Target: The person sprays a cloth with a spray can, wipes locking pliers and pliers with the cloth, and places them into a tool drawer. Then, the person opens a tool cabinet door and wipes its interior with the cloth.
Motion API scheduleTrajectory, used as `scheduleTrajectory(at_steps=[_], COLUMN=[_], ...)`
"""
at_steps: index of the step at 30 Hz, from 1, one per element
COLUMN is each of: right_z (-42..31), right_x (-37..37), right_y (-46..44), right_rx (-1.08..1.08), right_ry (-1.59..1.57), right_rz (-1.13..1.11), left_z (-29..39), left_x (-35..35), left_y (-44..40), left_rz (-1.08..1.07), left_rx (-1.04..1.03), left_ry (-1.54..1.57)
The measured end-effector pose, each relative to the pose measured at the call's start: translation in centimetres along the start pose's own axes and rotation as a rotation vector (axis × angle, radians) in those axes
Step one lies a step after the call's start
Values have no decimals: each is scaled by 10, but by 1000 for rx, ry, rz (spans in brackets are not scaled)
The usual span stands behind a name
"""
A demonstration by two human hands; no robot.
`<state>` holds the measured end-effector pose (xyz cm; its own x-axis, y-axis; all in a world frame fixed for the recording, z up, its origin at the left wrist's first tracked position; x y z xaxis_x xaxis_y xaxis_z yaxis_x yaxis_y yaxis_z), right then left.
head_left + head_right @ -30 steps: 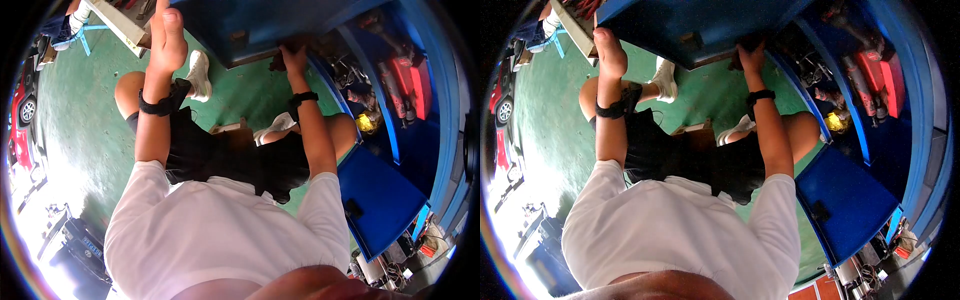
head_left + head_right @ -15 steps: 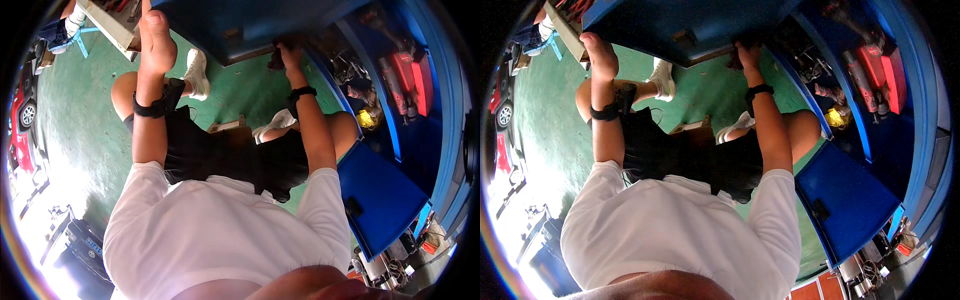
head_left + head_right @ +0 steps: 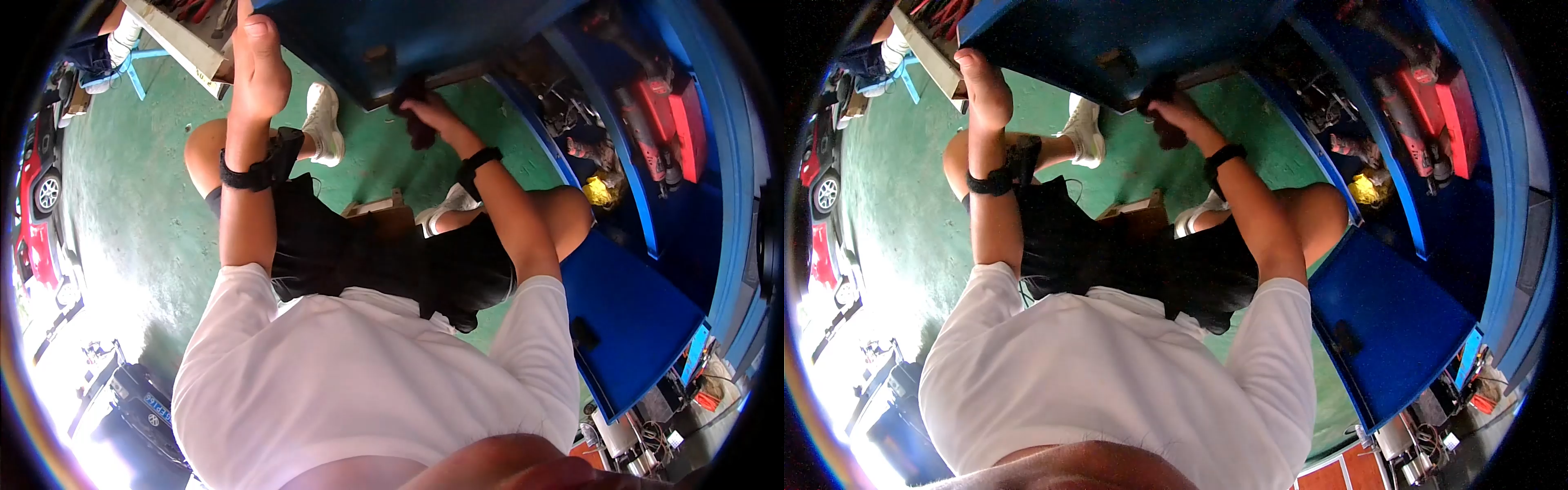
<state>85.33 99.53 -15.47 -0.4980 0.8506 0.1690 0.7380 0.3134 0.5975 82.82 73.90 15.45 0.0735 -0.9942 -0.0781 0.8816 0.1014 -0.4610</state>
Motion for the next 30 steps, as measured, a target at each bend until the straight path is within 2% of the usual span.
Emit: scheduleTrajectory(at_steps=[2,4,5,8,10,12,13,16,18,20,21,22,24,25,27,30], right_z=[-7,-11,-15,37,29,26,26,40,90,92,124,109,80,68,49,-16], right_x=[-40,-51,-52,-41,-21,25,34,48,72,75,86,84,97,92,39,0], right_y=[-2,-5,-6,-58,-43,-35,-34,-35,-69,-58,-73,-63,-36,-31,-19,18], right_rx=[99,134,171,74,95,104,105,8,-8,31,-180,-177,-224,-213,-290,-111], right_ry=[213,237,266,320,223,486,489,253,232,-388,-364,-369,-376,-376,-412,4], right_rz=[-72,-36,3,-66,-76,305,305,116,235,88,86,87,198,201,-128,-147], left_z=[-5,12,29,52,65,71,71,67,64,67,69,59,50,53,54,56], left_x=[10,-8,-24,-53,-69,-77,-76,-74,-69,-74,-76,-69,-50,-51,-53,-58], left_y=[2,-4,-8,-11,-11,-10,-10,-8,-7,-7,-8,-8,-11,-10,-6,-10], left_rz=[28,-69,-88,-145,-198,-248,-245,-270,-198,-214,-235,-241,-236,-237,-229,-216], left_rx=[30,-35,-153,-149,-149,-149,-152,-121,-102,-99,-95,-96,-290,-284,-277,-264], left_ry=[7,-101,-96,-81,-55,-25,-24,-64,-85,-81,-76,-78,-126,-219,-215,-215])
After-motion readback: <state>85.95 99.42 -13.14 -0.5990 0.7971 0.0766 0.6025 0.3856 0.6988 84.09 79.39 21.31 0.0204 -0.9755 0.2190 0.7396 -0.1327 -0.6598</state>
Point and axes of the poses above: each hand's wrist, its own y-axis away from the middle knuckle, its own x-axis out of the back of the hand, z = x × y, the point moved 10 cm from there along -y, towards the middle knuckle, and after that the axes turned 14 degrees about y, right-handed, at the moved point
